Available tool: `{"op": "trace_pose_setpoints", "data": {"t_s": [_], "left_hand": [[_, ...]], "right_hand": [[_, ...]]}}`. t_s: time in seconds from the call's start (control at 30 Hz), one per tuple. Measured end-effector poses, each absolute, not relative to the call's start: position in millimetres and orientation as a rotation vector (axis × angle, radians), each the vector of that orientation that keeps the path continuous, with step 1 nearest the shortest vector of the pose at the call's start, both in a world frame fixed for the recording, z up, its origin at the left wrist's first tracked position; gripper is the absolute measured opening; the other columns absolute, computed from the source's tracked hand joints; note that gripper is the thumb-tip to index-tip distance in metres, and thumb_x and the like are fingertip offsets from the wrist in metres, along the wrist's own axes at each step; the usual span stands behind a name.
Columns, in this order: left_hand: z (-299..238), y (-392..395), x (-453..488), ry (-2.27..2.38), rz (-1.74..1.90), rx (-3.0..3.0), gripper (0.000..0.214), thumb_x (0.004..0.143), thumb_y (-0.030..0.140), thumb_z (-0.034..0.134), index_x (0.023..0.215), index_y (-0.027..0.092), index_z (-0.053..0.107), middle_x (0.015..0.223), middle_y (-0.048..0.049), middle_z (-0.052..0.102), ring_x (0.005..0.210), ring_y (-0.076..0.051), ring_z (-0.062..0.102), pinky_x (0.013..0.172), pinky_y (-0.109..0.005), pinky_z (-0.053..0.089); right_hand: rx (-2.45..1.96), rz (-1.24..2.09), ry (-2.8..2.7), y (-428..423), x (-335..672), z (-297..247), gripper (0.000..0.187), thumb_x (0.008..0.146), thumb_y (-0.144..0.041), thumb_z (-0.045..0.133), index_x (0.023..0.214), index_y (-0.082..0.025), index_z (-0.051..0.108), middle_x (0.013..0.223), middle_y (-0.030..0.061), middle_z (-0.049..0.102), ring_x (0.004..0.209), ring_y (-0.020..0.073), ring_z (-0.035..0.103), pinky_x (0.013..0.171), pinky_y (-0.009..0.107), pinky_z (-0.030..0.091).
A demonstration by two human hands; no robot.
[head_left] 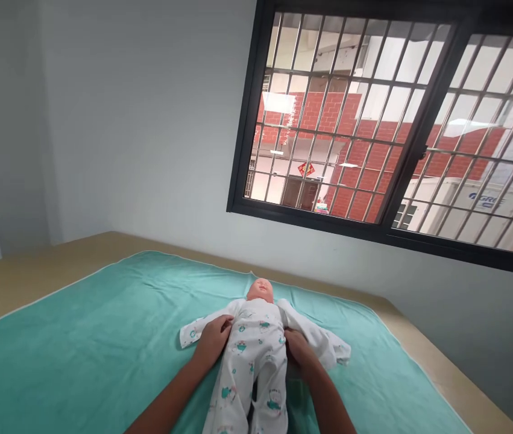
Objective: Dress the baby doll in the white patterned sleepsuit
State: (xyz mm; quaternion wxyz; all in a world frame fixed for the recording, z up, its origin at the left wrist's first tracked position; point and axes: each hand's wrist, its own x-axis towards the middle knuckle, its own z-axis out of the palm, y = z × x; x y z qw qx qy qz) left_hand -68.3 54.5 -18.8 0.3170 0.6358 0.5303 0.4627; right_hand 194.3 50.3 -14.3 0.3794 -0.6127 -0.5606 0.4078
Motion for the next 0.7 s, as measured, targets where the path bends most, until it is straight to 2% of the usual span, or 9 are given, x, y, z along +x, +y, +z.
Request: {"op": "trace_pose_setpoints", "data": {"t_s": [0.13,0.3,0.43,0.53,0.6,0.7], "left_hand": [[-21,57,-66,1.386,1.199,1.792,0.031,0.079,0.025,0.051,0.103,0.019,0.071,0.110,-0.0086,0.071,0.104,-0.024,0.061,0.098,-0.034,0.040],[-25,58,-61,1.377,1.171,1.844,0.031,0.083,0.028,0.049,0.104,0.020,0.071,0.110,-0.0087,0.070,0.105,-0.024,0.060,0.097,-0.033,0.039],[-23,64,-56,1.377,1.188,1.800,0.029,0.083,0.031,0.047,0.096,0.020,0.070,0.105,-0.0095,0.069,0.102,-0.024,0.058,0.096,-0.034,0.037],[-16,71,-59,1.335,1.151,1.715,0.025,0.080,0.033,0.045,0.076,0.019,0.065,0.078,-0.0059,0.066,0.080,-0.021,0.058,0.082,-0.033,0.042],[-12,74,-63,1.279,1.091,1.632,0.027,0.080,0.038,0.041,0.068,0.019,0.057,0.055,0.0011,0.052,0.056,-0.016,0.050,0.065,-0.030,0.043],[-9,74,-65,1.200,1.036,1.530,0.028,0.080,0.040,0.032,0.066,0.021,0.047,0.048,0.0072,0.035,0.042,-0.011,0.035,0.050,-0.025,0.038]], "right_hand": [[-1.545,0.900,-1.586,51,204,-6,0.025,0.068,-0.030,0.046,0.058,-0.019,0.066,0.066,0.0079,0.069,0.063,0.0191,0.057,0.060,0.028,0.042],[-1.636,0.658,-1.698,52,211,-3,0.024,0.065,-0.021,0.049,0.042,-0.020,0.055,0.049,0.0042,0.058,0.051,0.0160,0.048,0.056,0.029,0.032],[-1.719,0.423,-1.666,48,206,4,0.021,0.070,-0.021,0.051,0.049,-0.020,0.054,0.057,0.0062,0.061,0.057,0.0170,0.049,0.060,0.030,0.031],[-1.651,0.315,-1.665,45,195,12,0.018,0.078,-0.028,0.049,0.068,-0.021,0.061,0.073,0.0069,0.065,0.067,0.0192,0.054,0.064,0.029,0.036],[-1.496,0.327,-1.684,44,190,16,0.020,0.081,-0.031,0.048,0.078,-0.021,0.064,0.083,0.0065,0.067,0.074,0.0195,0.058,0.070,0.029,0.041],[-1.313,0.445,-1.666,46,189,15,0.023,0.081,-0.035,0.050,0.083,-0.020,0.068,0.090,0.0066,0.067,0.082,0.0203,0.061,0.077,0.030,0.046]]}}
